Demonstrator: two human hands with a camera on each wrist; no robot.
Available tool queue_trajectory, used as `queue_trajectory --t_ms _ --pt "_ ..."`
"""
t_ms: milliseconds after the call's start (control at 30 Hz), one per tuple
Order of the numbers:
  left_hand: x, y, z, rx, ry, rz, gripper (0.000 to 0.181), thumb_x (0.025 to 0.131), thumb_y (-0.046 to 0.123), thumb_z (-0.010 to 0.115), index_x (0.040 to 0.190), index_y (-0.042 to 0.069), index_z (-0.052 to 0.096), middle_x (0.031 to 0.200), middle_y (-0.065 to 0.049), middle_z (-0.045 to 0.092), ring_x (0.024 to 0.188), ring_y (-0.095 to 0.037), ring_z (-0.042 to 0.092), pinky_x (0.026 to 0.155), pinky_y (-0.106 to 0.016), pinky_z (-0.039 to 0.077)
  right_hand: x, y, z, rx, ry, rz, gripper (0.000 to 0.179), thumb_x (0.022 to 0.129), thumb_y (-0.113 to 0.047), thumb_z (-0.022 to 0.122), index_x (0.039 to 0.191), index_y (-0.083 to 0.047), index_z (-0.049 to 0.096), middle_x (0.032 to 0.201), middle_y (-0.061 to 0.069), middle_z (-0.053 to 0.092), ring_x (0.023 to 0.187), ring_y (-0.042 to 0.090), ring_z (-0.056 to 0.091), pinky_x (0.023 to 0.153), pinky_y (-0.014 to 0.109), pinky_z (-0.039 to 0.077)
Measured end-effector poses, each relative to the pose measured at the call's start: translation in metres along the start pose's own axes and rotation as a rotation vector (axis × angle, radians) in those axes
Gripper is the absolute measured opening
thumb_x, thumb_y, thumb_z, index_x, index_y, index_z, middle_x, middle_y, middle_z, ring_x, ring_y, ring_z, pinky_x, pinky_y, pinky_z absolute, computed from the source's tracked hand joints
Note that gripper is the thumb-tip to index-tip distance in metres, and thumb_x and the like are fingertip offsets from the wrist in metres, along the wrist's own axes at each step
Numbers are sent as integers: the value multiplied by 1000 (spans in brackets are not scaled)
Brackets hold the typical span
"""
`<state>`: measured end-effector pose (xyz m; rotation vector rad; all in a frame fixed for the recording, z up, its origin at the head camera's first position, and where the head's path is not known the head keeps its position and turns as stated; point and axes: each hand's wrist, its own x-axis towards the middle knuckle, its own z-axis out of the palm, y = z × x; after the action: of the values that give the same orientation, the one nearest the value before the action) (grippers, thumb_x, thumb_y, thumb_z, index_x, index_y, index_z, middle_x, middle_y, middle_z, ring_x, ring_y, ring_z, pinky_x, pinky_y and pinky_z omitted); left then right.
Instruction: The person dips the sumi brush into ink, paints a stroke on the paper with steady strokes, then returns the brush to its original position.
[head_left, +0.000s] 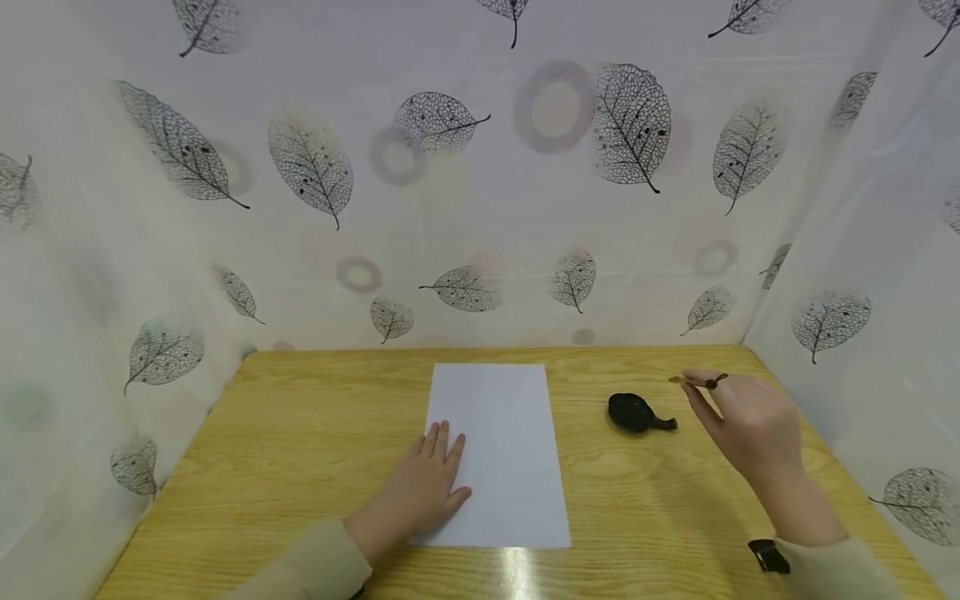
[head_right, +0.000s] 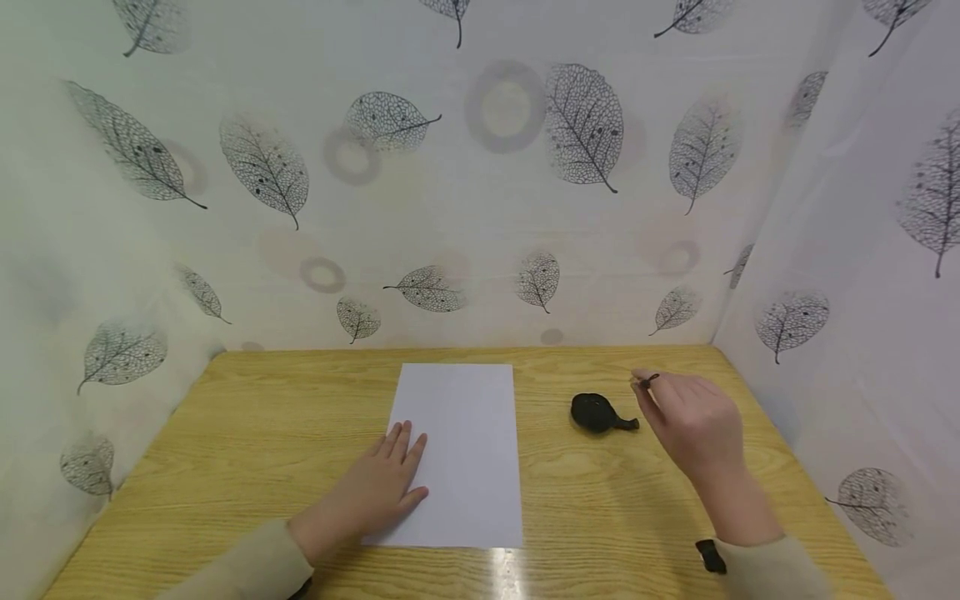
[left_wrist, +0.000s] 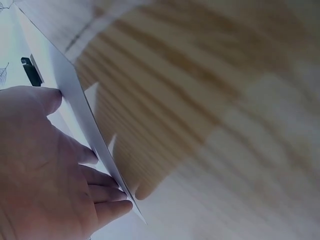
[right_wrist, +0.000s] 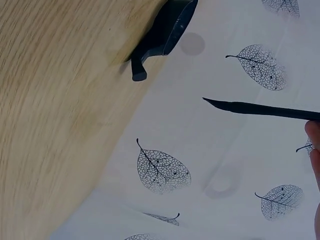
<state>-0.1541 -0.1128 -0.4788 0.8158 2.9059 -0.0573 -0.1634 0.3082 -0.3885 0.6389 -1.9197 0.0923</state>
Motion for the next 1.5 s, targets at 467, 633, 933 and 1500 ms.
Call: queue_trajectory --t_ms 467,633,933,1500 --pt "1 7 -2 -7 -15 -26 78 107 54 54 161 0 41 168 -33 33 158 -47 34 129 -53 36 -24 -7 14 67 11 287 61 110 -53 51 103 0 82 86 16 82 56 33 70 44 35 42" --pt "1 8 -3 -2 -8 -26 78 107 54 54 161 0 42 167 -33 34 157 -46 35 128 -53 37 -32 -7 17 140 -11 400 36 104 -34 69 105 0 82 91 17 82 71 3 74 50 25 47" --pt "0 9 -4 -4 4 -24 77 107 53 55 161 -1 42 167 -34 35 157 -44 36 128 -52 38 -38 -13 21 275 -31 646 22 87 4 83 108 1 80 92 16 82 90 -38 49 66 -2 42" --pt "-1 11 -7 -5 -1 -20 77 107 53 55 161 0 41 167 -32 35 158 -44 36 128 -52 37 -49 -13 32 296 -149 870 13 92 2 79 104 6 76 89 13 82 76 -36 49 67 -6 42"
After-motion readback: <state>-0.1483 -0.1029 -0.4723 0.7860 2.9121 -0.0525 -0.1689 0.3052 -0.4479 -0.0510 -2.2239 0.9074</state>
